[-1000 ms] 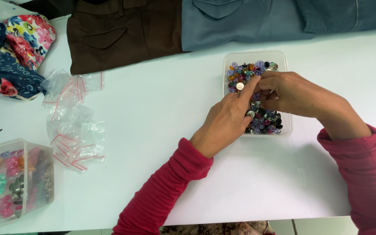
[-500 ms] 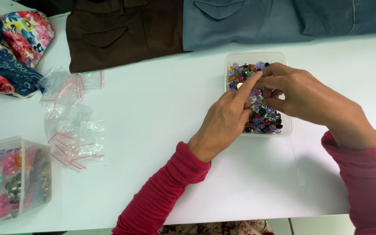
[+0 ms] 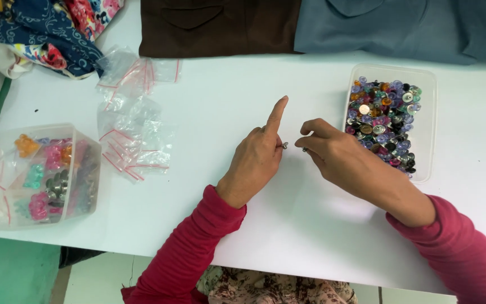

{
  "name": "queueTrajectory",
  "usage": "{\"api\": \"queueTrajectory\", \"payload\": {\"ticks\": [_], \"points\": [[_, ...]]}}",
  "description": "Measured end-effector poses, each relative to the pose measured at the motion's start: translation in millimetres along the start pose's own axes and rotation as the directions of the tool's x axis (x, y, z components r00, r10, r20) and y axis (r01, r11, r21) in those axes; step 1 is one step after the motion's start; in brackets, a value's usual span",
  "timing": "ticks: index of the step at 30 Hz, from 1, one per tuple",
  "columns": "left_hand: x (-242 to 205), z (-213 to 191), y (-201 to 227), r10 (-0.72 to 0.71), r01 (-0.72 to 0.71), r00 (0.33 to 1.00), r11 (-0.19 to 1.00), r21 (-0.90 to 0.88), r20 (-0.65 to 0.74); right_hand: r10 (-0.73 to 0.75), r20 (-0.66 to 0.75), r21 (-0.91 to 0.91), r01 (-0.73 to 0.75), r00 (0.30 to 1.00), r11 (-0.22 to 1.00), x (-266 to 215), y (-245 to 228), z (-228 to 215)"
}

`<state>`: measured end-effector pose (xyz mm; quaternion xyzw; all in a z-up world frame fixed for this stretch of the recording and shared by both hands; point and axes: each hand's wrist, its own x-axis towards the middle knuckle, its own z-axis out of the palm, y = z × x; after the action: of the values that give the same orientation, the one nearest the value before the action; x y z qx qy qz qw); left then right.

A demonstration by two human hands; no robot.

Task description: The person is sorting small colored buttons from a large container and placing them into small individual plastic bags.

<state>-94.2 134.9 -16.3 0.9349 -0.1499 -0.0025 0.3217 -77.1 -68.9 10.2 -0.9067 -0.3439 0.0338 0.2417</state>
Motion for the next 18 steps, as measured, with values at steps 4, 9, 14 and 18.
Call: {"api": "queueTrajectory", "payload": {"ticks": [4, 9, 14, 18], "points": [[-2, -1, -5, -0.018, 0.017, 1.000, 0.999, 0.037, 0.020, -0.007, 0.014, -0.080, 0.008, 1.000, 0.997, 12, 4, 30], [-1, -8, -5, -0.001, 0.008, 0.996, 0.997, 0.072, -0.088, -0.034, -0.139, 0.053, 0.042, 0.990, 0.998, 18, -16, 11], [3, -6, 1, 0.143, -0.130, 0.958, 0.989, 0.068, -0.248, -0.053, -0.182, 0.021, 0.058, 0.982, 0.998, 2, 0, -49], [14, -1, 26, 0.343, -0.358, 0.882, 0.933, 0.012, -0.323, 0.234, -0.004, -0.136, -0.233, 0.972, 0.963, -21, 22, -96]]}}
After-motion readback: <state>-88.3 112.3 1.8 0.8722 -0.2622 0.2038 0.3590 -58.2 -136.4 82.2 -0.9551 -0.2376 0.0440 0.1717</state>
